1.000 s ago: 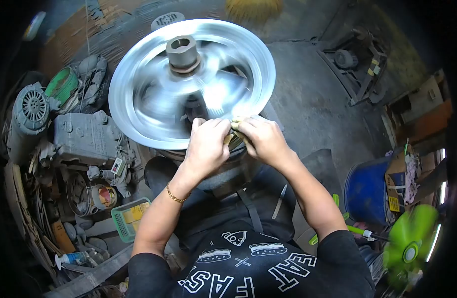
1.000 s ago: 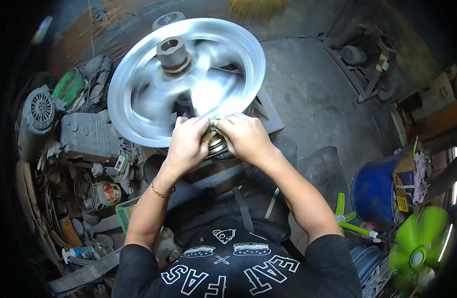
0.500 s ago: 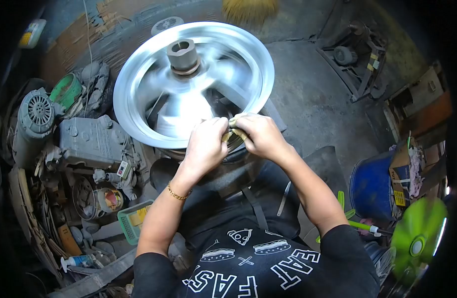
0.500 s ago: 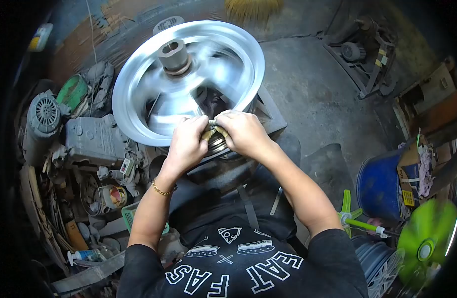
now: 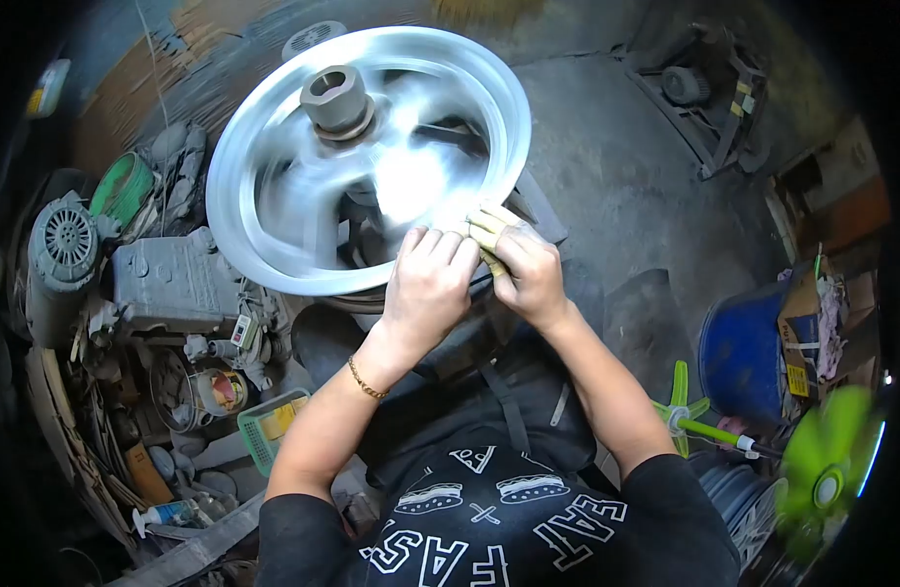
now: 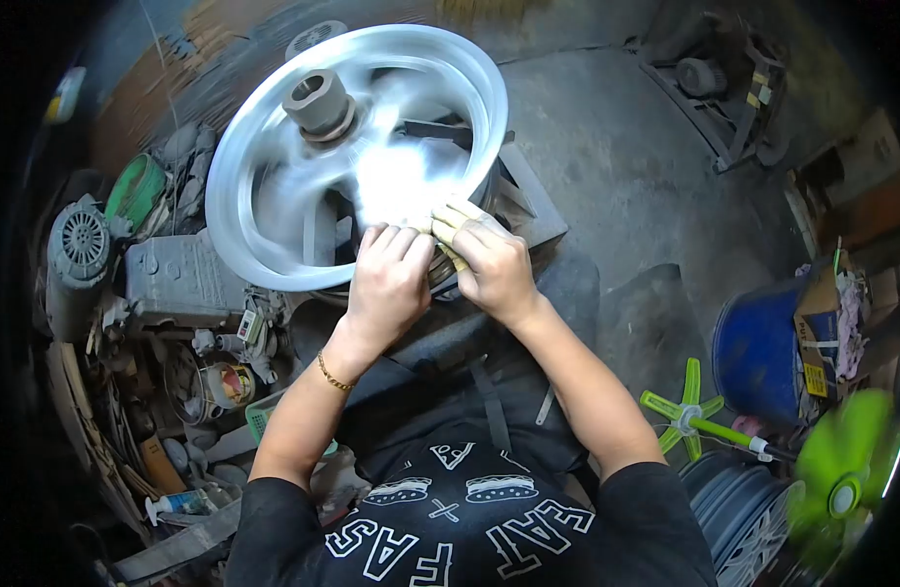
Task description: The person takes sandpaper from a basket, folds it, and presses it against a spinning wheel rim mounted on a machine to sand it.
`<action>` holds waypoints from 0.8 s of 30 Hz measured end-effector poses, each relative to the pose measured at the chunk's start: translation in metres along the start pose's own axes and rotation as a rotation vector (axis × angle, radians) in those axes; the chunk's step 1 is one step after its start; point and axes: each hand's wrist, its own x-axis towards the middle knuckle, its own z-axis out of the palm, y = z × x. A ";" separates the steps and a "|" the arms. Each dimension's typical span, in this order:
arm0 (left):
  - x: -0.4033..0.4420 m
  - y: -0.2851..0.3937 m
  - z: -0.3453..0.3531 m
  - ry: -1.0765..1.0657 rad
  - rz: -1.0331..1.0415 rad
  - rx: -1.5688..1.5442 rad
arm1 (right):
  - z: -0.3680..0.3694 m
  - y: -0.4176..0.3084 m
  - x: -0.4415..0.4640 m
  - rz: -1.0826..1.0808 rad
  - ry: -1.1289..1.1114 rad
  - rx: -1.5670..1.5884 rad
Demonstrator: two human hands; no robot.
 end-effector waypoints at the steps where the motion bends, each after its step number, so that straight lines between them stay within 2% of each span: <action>1: 0.001 0.001 0.002 0.004 0.023 0.033 | 0.000 -0.001 -0.006 0.034 0.013 -0.016; 8: 0.002 -0.003 0.007 -0.045 0.142 0.143 | 0.018 0.003 -0.024 0.040 0.169 -0.046; 14: 0.011 0.000 -0.004 -0.146 0.268 0.257 | 0.002 -0.002 -0.023 0.022 0.165 -0.069; 16: 0.015 0.000 -0.030 -0.053 0.157 0.054 | -0.019 -0.022 -0.014 0.236 0.213 0.095; 17: 0.015 0.004 -0.049 -0.139 -0.032 -0.126 | -0.024 -0.032 -0.010 0.463 0.286 0.418; 18: 0.015 0.007 -0.062 -0.125 -0.221 -0.393 | -0.027 -0.031 -0.009 0.534 0.303 0.597; 20: 0.012 -0.002 -0.070 -0.263 -0.525 -0.728 | -0.040 -0.034 -0.003 0.671 0.065 0.832; 21: 0.011 -0.002 -0.069 -0.250 -0.715 -1.046 | -0.041 -0.040 0.003 0.662 0.057 0.835; 22: 0.011 0.001 -0.071 -0.236 -0.715 -1.041 | -0.041 -0.047 0.011 0.724 0.061 0.913; 24: 0.010 0.010 -0.077 -0.038 -0.785 -1.355 | -0.036 -0.058 0.026 0.778 0.054 0.993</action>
